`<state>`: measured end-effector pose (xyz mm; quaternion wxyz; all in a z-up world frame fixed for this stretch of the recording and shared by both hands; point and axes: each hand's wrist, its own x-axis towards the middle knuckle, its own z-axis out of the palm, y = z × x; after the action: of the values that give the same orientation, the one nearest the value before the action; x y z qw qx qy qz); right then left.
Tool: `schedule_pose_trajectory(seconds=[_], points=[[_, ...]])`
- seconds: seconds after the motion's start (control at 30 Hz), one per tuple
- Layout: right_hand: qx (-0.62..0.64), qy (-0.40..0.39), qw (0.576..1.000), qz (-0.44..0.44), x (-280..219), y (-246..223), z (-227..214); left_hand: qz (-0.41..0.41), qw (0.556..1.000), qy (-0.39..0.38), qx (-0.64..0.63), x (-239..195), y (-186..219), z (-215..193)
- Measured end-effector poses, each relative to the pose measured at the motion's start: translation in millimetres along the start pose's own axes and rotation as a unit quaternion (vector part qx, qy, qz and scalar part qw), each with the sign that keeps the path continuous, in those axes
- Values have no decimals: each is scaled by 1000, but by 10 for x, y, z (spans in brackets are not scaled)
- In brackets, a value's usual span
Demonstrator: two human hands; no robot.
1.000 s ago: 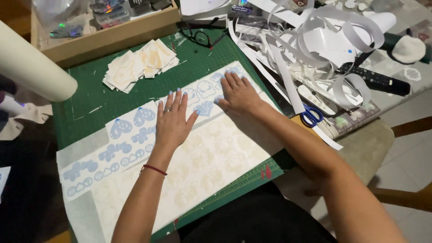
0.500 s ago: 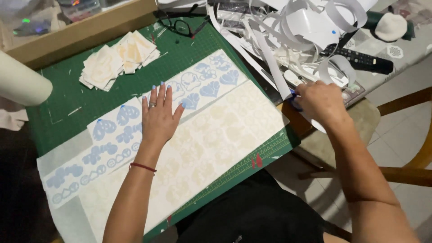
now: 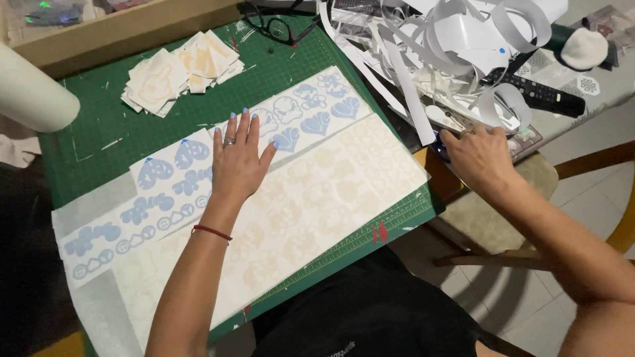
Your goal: Folding, smoothing, and cutting a large sheet of stickers into smaller sections using scissors on a cutting mat.
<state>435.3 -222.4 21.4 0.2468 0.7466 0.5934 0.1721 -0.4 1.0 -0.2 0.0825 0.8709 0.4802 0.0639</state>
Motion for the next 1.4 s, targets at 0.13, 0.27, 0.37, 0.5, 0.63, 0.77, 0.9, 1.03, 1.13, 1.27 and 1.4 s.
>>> schedule_pose_trajectory(seconds=[0.13, 0.27, 0.37, 0.5, 0.63, 0.77, 0.9, 1.03, 1.13, 1.27, 1.4], points=[[26, -30, 999, -7, 62, 50, 80, -6, 1000, -7, 0, -7, 15, -21], [48, -57, 997, 14, 83, 75, -46, -3, 1000, -3, -12, -22, 10, -34], [49, -48, 997, 23, 83, 93, 21, 1, 1000, -4, -7, -5, 11, -23], [122, -101, 987, 11, 43, 148, -622, 47, 995, 75, 43, 67, -135, 227], [190, -166, 968, -9, 78, 258, -726, 46, 995, 72, 42, 60, -127, 208], [230, -181, 956, -4, 24, 303, -842, 42, 997, 60, 33, 50, -108, 178], [214, -218, 952, -24, -47, 613, -1052, 34, 998, 32, 36, 56, -96, 128], [206, -283, 936, -46, -140, 836, -1028, -26, 989, -105, -105, 79, -85, -364], [243, -263, 924, -132, -68, 1006, -652, -147, 819, -115, -543, 41, -415, -625], [374, -306, 859, -167, -34, 984, -731, -149, 875, -4, -460, -489, -696, -1150], [568, -242, 769, -163, -97, 806, -790, -248, 888, -2, -386, -1216, -757, -1638]])
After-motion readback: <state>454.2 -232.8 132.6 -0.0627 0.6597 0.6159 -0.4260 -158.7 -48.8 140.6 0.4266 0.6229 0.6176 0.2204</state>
